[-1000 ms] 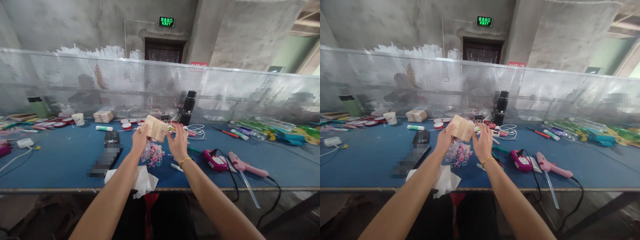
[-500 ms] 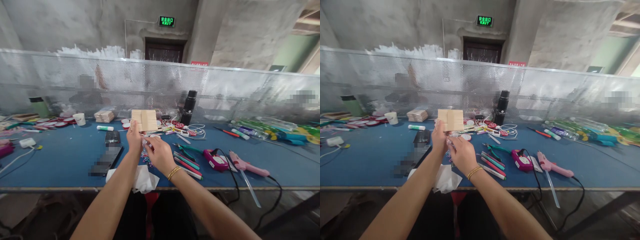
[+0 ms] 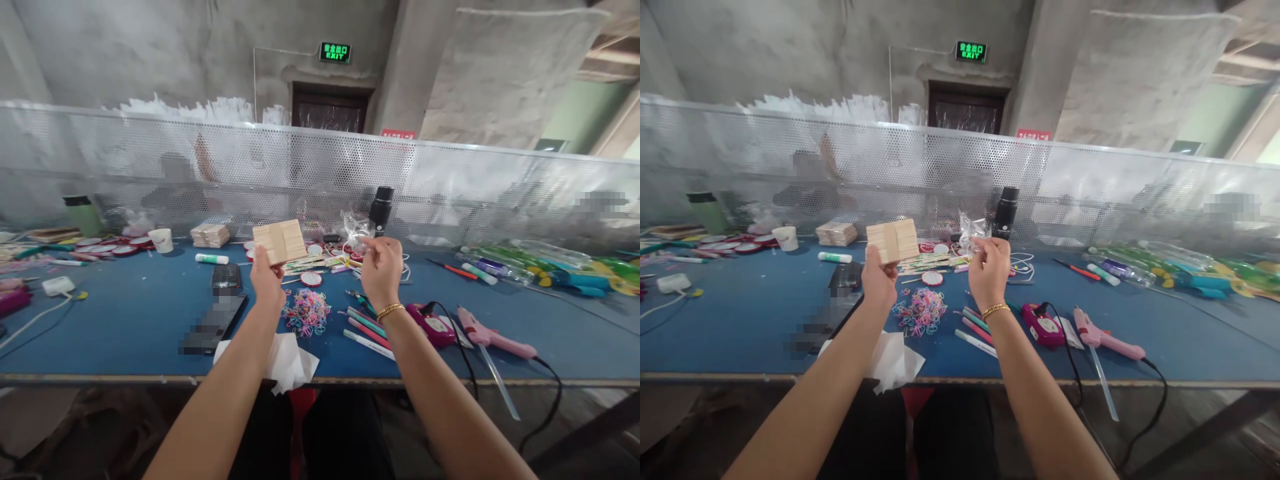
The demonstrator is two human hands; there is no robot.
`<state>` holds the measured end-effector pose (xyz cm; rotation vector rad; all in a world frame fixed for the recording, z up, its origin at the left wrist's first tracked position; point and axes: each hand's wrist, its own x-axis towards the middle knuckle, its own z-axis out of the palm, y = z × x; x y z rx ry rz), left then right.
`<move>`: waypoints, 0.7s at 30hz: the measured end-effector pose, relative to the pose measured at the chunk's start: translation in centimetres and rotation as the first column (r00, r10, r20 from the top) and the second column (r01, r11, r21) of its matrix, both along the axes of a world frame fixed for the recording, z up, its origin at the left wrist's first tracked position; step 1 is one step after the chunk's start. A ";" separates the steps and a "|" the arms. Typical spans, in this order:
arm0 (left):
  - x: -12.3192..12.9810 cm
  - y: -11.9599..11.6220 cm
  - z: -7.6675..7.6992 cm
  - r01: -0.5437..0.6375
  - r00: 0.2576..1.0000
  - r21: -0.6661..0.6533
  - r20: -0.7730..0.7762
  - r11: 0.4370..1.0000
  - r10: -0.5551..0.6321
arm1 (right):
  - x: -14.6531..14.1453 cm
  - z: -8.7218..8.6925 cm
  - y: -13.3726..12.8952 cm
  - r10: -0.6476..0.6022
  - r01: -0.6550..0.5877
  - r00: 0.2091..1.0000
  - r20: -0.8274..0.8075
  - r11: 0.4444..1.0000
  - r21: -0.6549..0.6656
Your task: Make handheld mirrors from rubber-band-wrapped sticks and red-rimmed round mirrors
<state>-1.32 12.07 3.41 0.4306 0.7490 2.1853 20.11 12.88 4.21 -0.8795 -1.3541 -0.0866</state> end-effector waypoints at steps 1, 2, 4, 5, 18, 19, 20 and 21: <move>0.0 0.0 0.0 -0.002 1.000 -0.002 0.007 1.000 0.002 | 0.2 0.1 0.2 0.003 -0.003 1.000 -0.007 1.000 -0.009; 0.0 0.0 0.1 -0.002 1.000 -0.005 0.013 1.000 0.002 | 0.4 0.2 0.3 0.019 -0.019 1.000 -0.017 1.000 -0.023; 0.0 0.0 0.1 0.005 1.000 -0.012 0.021 1.000 -0.005 | 0.3 0.0 0.4 0.068 -0.071 0.997 -0.042 0.996 -0.055; 0.0 0.0 0.1 0.011 1.000 -0.015 0.025 1.000 -0.011 | 0.2 -0.2 0.5 0.093 -0.096 0.994 -0.049 0.993 -0.069; 0.5 -1.2 0.8 0.572 0.817 0.095 0.027 0.815 -0.577 | -5.1 -3.2 3.1 0.535 -0.549 0.827 -0.174 0.702 -0.453; 0.6 -1.3 0.8 0.610 0.789 0.093 0.013 0.787 -0.614 | -5.6 -3.3 3.4 0.550 -0.562 0.816 -0.176 0.684 -0.465; 0.6 -1.5 0.7 0.637 0.768 0.094 0.002 0.765 -0.640 | -5.9 -3.2 3.6 0.550 -0.562 0.816 -0.175 0.685 -0.464; 0.6 -1.6 0.7 0.654 0.754 0.097 -0.006 0.750 -0.657 | -6.1 -3.1 3.7 0.546 -0.563 0.817 -0.183 0.687 -0.460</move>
